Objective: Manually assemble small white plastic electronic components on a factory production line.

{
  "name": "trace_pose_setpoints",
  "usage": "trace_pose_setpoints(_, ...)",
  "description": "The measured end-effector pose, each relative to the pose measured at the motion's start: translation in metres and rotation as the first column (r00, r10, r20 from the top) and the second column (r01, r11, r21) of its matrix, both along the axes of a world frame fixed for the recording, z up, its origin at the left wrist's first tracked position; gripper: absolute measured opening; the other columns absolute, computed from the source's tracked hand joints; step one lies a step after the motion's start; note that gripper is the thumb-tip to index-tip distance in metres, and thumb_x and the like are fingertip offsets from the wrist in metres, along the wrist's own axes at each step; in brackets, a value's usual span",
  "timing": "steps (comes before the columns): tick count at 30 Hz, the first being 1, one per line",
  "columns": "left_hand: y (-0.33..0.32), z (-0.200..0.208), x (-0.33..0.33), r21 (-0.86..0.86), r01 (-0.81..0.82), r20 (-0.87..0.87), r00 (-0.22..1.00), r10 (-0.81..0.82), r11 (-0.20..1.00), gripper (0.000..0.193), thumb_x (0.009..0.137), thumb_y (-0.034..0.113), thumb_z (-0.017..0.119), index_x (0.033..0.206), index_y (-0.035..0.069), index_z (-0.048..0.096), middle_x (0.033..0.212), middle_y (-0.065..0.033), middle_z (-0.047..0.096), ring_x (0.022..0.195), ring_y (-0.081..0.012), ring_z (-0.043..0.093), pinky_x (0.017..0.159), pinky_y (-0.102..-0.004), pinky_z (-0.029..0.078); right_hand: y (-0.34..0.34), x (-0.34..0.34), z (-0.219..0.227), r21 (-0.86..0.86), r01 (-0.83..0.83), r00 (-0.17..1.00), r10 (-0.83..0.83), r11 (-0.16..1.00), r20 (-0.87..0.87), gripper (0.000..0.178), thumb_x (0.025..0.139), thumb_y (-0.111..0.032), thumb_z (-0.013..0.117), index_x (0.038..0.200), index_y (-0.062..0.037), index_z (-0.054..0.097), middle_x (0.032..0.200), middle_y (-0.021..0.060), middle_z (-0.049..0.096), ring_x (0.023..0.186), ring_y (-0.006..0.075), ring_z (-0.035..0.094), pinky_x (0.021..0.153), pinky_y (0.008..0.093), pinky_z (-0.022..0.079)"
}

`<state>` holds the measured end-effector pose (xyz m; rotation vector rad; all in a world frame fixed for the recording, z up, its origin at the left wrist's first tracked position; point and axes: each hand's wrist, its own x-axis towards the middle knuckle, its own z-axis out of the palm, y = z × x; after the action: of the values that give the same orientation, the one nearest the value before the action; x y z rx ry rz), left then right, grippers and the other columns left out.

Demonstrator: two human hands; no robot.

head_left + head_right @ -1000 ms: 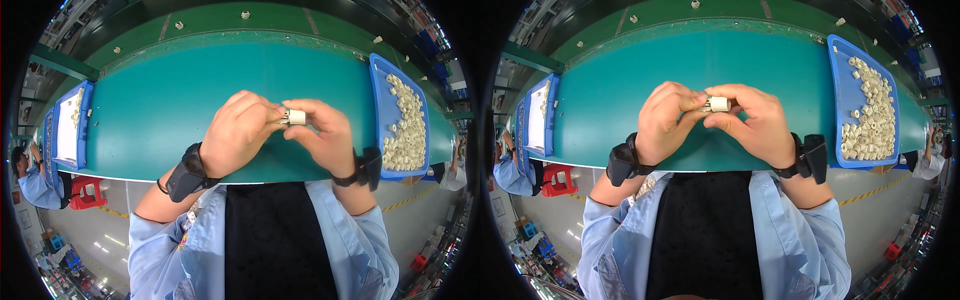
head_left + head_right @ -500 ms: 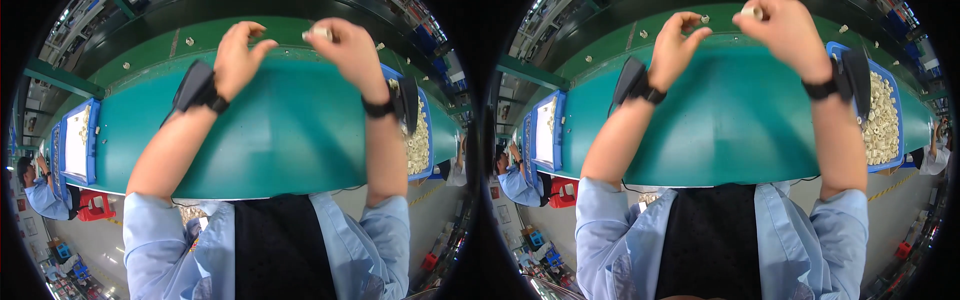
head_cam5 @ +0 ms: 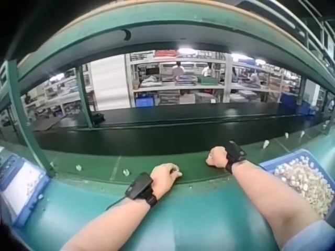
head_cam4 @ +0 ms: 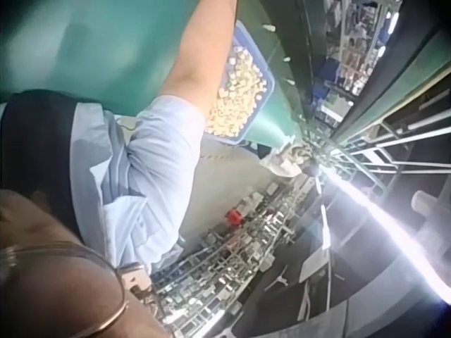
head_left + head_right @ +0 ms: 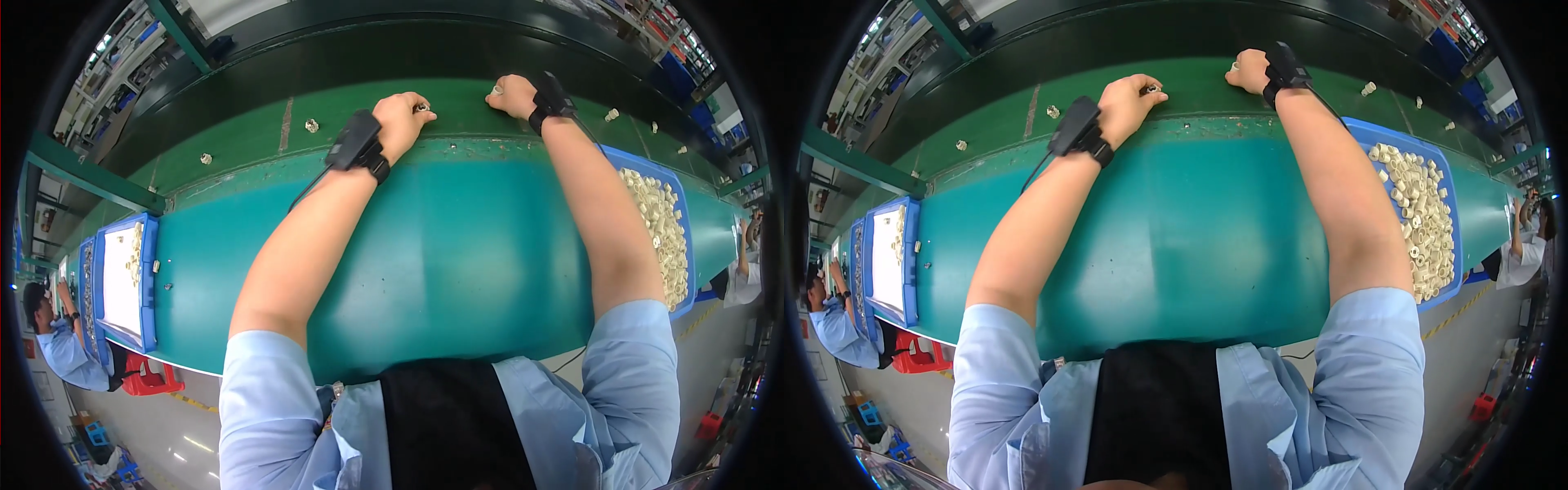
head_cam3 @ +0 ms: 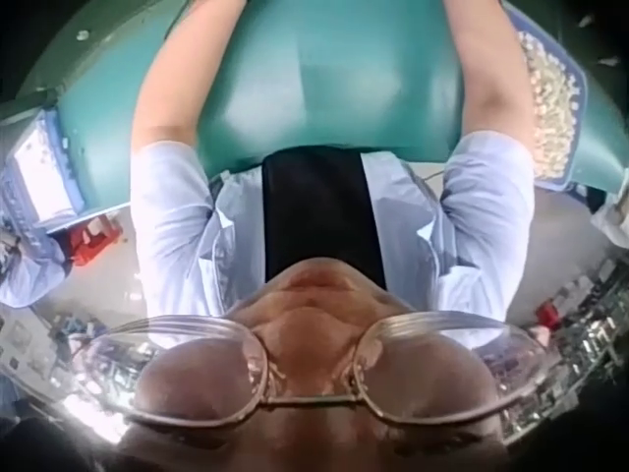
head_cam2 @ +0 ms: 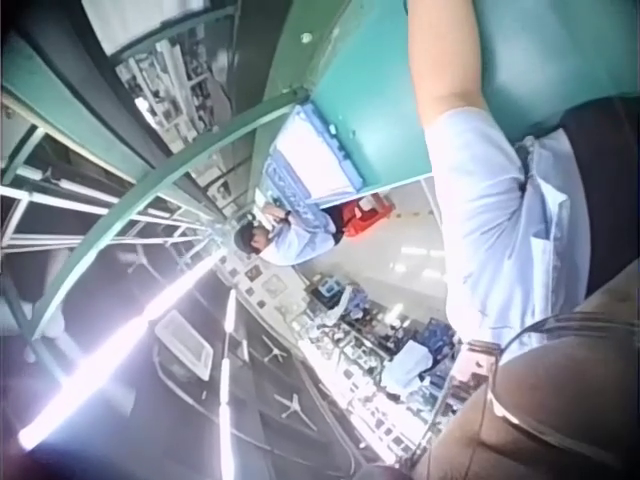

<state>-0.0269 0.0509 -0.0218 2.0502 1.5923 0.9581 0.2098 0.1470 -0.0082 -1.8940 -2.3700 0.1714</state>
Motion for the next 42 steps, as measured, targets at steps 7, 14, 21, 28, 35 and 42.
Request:
trace_pose_setpoints(7,-0.077,0.025,-0.002,-0.077,0.088,0.296,0.953,-0.061,0.993,0.027,0.078,0.02,0.067,0.097,0.002,0.063,0.075,-0.0078,0.063,0.068,-0.0134,0.058,0.065,-0.0256,0.046,-0.038,0.032,0.064,0.178,-0.046,0.999,0.044,0.983,0.014,0.055,0.077,-0.042,0.064,0.106,0.0044,0.057,0.093,0.0201,0.063,0.086,0.0281,0.061,0.074,0.0349,0.047)
trace_pose_setpoints(14,-0.158,0.039,-0.016,-0.23,0.243,0.462,0.88,-0.114,0.942,0.023,0.081,0.013,0.064,0.101,0.001,0.062,0.079,-0.0003,0.062,0.07,-0.0054,0.052,0.065,-0.0201,0.044,-0.205,0.103,0.111,0.009,-0.075,0.976,0.075,0.997,-0.204,0.032,0.084,-0.023,0.059,0.105,0.0016,0.057,0.083,0.0142,0.062,0.073,0.0188,0.059,0.065,0.0298,0.046)
trace_pose_setpoints(21,-0.206,0.034,-0.025,-0.339,0.383,0.648,0.757,-0.081,0.86,0.028,0.085,0.011,0.06,0.112,0.004,0.058,0.086,0.0006,0.06,0.08,-0.0068,0.054,0.073,-0.0208,0.044,-0.29,0.175,0.031,-0.031,0.343,0.939,-0.344,0.939,-0.024,0.028,0.081,-0.016,0.062,0.104,0.0007,0.058,0.08,0.0149,0.062,0.071,0.0229,0.06,0.065,0.0309,0.047)
trace_pose_setpoints(28,-0.234,0.032,-0.017,-0.18,0.301,0.601,0.787,-0.137,0.937,0.03,0.083,0.007,0.06,0.113,0.004,0.058,0.084,-0.002,0.059,0.08,-0.0099,0.056,0.072,-0.022,0.045,-0.304,0.143,0.043,0.059,0.321,0.853,-0.261,0.945,-0.453,0.025,0.08,-0.007,0.061,0.103,0.0012,0.056,0.086,0.0112,0.063,0.076,0.0135,0.059,0.065,0.0261,0.046)
trace_pose_setpoints(35,-0.257,0.037,-0.012,-0.057,0.309,0.515,0.824,-0.237,0.949,0.031,0.077,0.002,0.065,0.107,0.004,0.06,0.082,-0.0051,0.058,0.076,-0.0131,0.056,0.069,-0.024,0.046,-0.333,0.018,0.055,0.012,-0.392,0.162,0.082,0.92,-0.983,0.032,0.088,-0.009,0.052,0.118,-0.0003,0.045,0.105,0.0136,0.06,0.084,0.0145,0.058,0.072,0.0259,0.048)
trace_pose_setpoints(42,-0.266,0.039,-0.002,-0.027,0.245,0.566,0.803,-0.188,0.969,0.028,0.073,0.002,0.068,0.101,0.003,0.062,0.084,-0.0067,0.06,0.074,-0.0146,0.057,0.066,-0.0258,0.047,-0.331,-0.038,0.032,-0.166,-0.548,-0.062,-0.238,0.82,-0.969,0.023,0.088,-0.012,0.052,0.108,-0.0008,0.047,0.104,0.0143,0.059,0.085,0.0148,0.058,0.071,0.025,0.047)
